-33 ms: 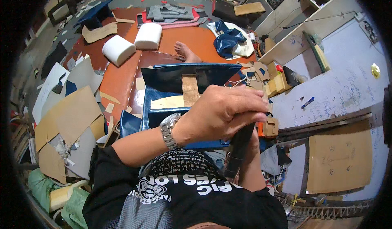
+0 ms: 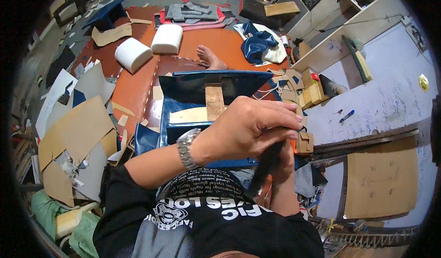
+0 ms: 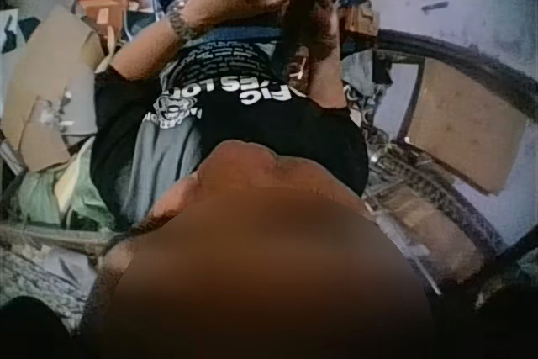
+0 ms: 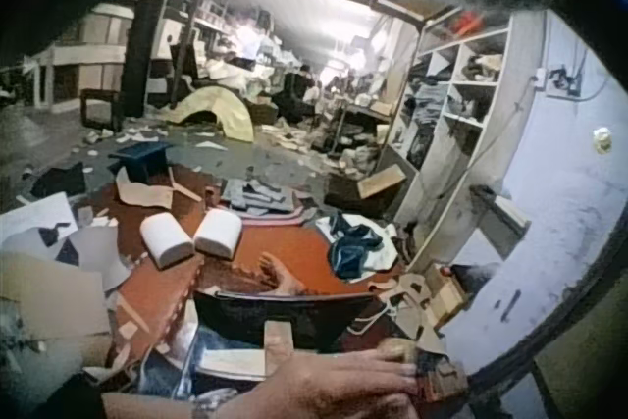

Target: The person is reupholstering a blue chair frame. They stretch and staple blue vinyl onto the wooden frame, trim excess material with scissors, and use a staple gun to secure the fabric.

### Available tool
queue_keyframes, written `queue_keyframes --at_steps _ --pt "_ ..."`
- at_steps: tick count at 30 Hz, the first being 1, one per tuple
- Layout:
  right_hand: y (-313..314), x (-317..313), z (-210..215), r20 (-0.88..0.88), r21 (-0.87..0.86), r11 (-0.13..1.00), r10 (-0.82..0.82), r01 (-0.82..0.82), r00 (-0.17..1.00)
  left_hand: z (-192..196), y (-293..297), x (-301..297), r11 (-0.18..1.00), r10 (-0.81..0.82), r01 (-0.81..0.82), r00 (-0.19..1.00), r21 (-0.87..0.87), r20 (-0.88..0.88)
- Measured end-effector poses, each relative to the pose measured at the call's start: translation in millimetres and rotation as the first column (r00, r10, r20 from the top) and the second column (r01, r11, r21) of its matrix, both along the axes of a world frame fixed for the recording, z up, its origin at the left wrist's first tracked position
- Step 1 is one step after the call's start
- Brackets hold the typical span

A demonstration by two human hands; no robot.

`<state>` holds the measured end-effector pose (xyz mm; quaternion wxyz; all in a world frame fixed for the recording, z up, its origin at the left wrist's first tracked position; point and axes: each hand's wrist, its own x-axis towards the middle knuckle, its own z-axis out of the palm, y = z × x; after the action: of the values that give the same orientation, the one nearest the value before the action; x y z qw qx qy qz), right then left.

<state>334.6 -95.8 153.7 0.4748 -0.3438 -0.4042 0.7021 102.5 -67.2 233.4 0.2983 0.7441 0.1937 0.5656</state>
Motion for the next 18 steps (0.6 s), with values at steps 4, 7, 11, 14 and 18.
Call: queue_keyframes --at_steps 4,7,11,14,18 --pt "23 42 13 0.171 0.206 0.976 0.031 -0.067 0.985 -36 31 -67 0.968 0.234 -0.245 0.960 -0.054 -0.151" --pt "43 72 60 0.005 0.110 0.994 -0.019 0.018 1.000 -73 74 -137 0.816 0.537 -0.576 0.788 -0.053 -0.300" --pt "79 88 141 0.576 0.191 0.949 0.098 -0.250 0.812 -145 78 -168 0.660 0.661 -0.729 0.446 0.183 -0.604" --pt "116 73 144 0.989 0.106 0.900 -0.051 -0.424 0.139 -186 75 -165 0.601 0.713 -0.745 0.338 0.288 -0.614" --pt "179 53 70 0.932 -0.073 0.815 0.261 -0.575 0.251 -210 78 -175 0.501 0.802 -0.834 0.348 0.230 -0.486"
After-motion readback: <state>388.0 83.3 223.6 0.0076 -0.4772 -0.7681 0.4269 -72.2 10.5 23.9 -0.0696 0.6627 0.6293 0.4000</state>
